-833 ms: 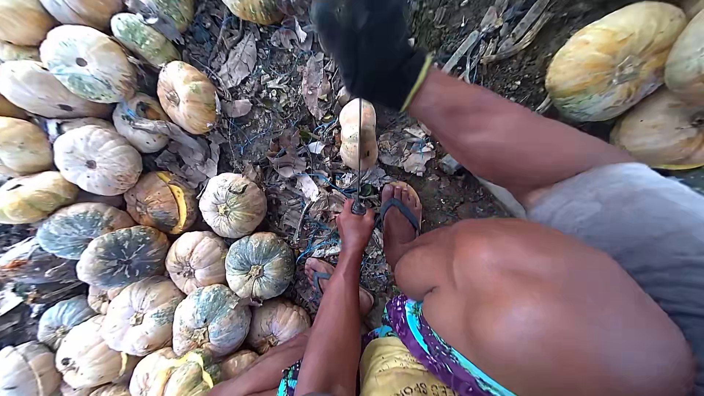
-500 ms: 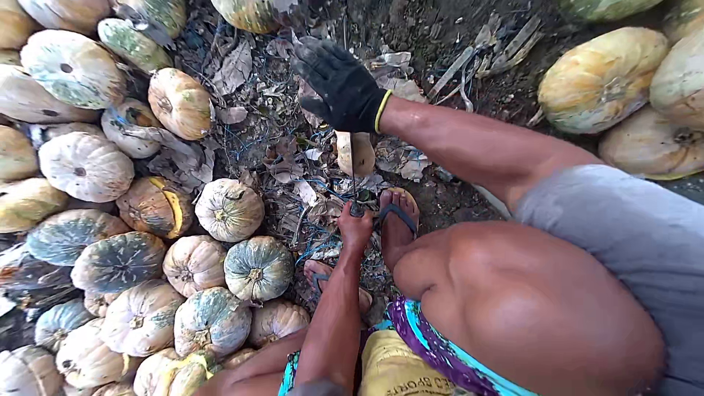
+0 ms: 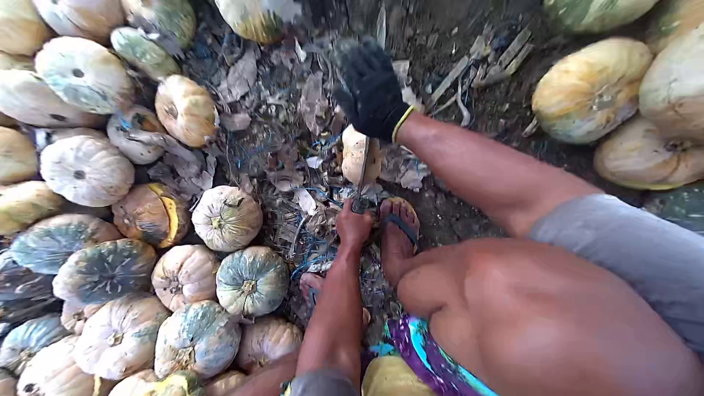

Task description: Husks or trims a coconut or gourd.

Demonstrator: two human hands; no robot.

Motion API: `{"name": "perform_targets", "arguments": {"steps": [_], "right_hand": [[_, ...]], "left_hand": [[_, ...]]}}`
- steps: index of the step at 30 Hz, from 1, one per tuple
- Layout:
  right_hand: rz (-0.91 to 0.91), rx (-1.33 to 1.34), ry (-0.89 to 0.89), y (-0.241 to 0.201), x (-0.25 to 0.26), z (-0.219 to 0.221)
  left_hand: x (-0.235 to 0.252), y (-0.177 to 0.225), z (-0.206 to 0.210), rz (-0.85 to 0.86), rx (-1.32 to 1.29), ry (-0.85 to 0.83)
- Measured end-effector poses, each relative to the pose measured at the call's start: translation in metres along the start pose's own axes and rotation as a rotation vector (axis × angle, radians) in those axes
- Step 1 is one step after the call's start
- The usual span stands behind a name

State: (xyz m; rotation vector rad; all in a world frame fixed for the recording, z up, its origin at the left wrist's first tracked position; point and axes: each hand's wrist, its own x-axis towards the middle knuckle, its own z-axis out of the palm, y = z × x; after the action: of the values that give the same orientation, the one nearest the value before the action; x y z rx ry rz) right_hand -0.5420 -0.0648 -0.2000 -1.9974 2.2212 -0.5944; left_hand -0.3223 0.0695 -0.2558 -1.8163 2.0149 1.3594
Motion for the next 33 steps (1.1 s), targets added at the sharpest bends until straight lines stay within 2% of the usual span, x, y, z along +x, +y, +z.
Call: {"name": "perform_targets", "arguments": {"steps": [1,2,3,4,8,9,11,13,17,19,22,25,30,33], "right_hand": [[-0.021,-0.041,-0.101,0.003,0.018,-0.004],[-0.005,-0.046,-0.199,-0.005,0.011,-0.005],[-0.003,-0.035,-0.183,-0.004,0.022,-0.009],[0.02,0.02,-0.103,-0.001,0.032,-0.013],[0.313,0.498,0.411,-0.012,-0.02,-0.023],[0.376,0.562,0.435,-0.015,-0.036,-0.024],[0.488,0.632,0.356,-0.026,-0.059,-0.016],[0.616,0.646,0.218,-0.036,-0.058,0.0],[0.737,0.598,0.12,-0.017,0.005,0.024],[0.721,0.564,0.187,-0.008,0.014,0.039],[0.608,0.593,0.329,-0.01,-0.009,0.058],[0.499,0.586,0.248,-0.021,-0.037,0.06],[0.232,0.483,0.188,-0.042,-0.054,0.089],[0.245,0.572,0.095,-0.051,-0.071,0.087]], "left_hand": [[0.0,0.001,0.004,-0.023,-0.051,-0.01],[-0.008,-0.001,0.006,-0.042,-0.077,-0.019],[-0.002,0.006,-0.001,-0.043,-0.087,-0.016],[0.002,0.012,-0.011,-0.041,-0.071,-0.02],[-0.006,0.011,-0.041,-0.004,-0.009,0.011],[-0.006,0.016,-0.047,0.014,-0.034,0.039],[-0.002,0.035,-0.055,0.041,-0.102,0.089],[0.015,0.054,-0.058,0.047,-0.137,0.116],[0.073,0.075,-0.054,0.067,-0.112,0.102],[0.085,0.071,-0.047,0.091,-0.126,0.106],[0.072,0.057,-0.04,0.066,-0.122,0.053],[0.046,0.045,-0.043,0.011,-0.151,-0.007],[-0.003,0.017,-0.041,-0.152,-0.495,0.051],[-0.03,0.004,-0.036,-0.232,-0.651,0.056]]}}
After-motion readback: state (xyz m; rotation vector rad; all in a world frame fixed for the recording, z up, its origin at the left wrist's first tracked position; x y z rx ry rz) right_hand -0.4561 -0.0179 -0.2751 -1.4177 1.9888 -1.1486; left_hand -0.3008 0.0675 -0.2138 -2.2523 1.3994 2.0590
